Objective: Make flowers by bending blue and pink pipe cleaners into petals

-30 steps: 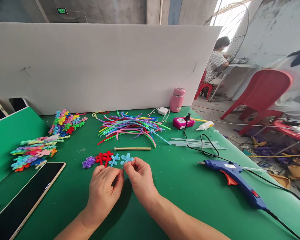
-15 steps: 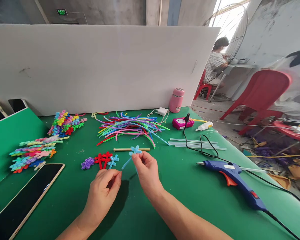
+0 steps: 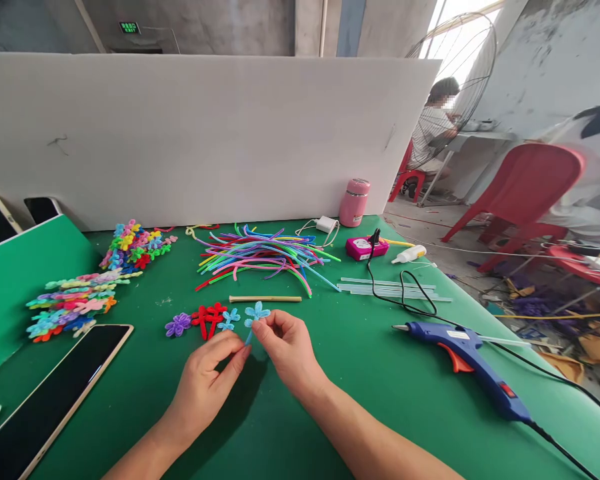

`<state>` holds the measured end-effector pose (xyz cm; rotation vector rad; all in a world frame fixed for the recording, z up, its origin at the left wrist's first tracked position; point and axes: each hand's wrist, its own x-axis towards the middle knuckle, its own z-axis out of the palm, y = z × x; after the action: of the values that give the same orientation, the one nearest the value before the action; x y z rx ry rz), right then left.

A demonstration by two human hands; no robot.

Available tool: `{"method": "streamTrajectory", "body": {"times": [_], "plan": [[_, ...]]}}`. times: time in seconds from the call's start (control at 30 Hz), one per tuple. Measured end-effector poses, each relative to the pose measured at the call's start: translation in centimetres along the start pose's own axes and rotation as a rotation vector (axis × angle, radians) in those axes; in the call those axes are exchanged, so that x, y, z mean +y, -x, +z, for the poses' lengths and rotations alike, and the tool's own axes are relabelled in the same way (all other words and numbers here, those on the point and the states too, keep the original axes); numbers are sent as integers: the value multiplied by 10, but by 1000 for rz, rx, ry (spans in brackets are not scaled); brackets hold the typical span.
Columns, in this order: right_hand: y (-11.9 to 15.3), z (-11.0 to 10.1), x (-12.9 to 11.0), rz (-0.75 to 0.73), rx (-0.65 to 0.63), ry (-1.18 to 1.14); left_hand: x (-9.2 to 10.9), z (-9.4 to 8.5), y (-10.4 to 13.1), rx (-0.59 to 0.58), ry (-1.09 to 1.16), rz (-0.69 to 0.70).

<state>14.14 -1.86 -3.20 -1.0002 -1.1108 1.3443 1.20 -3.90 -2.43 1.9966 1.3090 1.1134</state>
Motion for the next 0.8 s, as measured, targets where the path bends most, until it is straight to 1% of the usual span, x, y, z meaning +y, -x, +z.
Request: {"method": "streamTrajectory", "body": {"times": [0.1, 0.17, 0.23, 0.3, 0.4, 0.53, 0.57, 0.6, 0.73, 0.77, 0.8], "plan": [[0, -1, -1, -3, -19, 22, 1, -2, -1, -22, 102, -117], [0, -1, -3, -14, -69, 60, 1, -4, -3, 8, 165, -223], [1, -1, -5, -14, -124, 124, 0, -5, -4, 50, 209, -296], [2, 0, -5, -3, -152, 191, 0, -6, -4, 65, 252, -329], [2, -2, -4, -1, -151, 235, -3, -6, -4, 51, 360, -358], [2, -4, -3, 27, -163, 223, -7, -7, -4, 149, 563, -458], [2, -4, -3, 40, -178, 223, -7, -7, -5, 155, 613, -481], [3, -3, -4, 49, -200, 228, -8, -7, -5, 139, 663, -494], [9, 2, -5, 71, -318, 282, -7, -7, -6, 8, 823, -492], [9, 2, -5, 68, -327, 298, -7, -7, -6, 3, 851, -499], [8, 2, -6, 57, -308, 308, -8, -8, -7, 15, 878, -515]]}}
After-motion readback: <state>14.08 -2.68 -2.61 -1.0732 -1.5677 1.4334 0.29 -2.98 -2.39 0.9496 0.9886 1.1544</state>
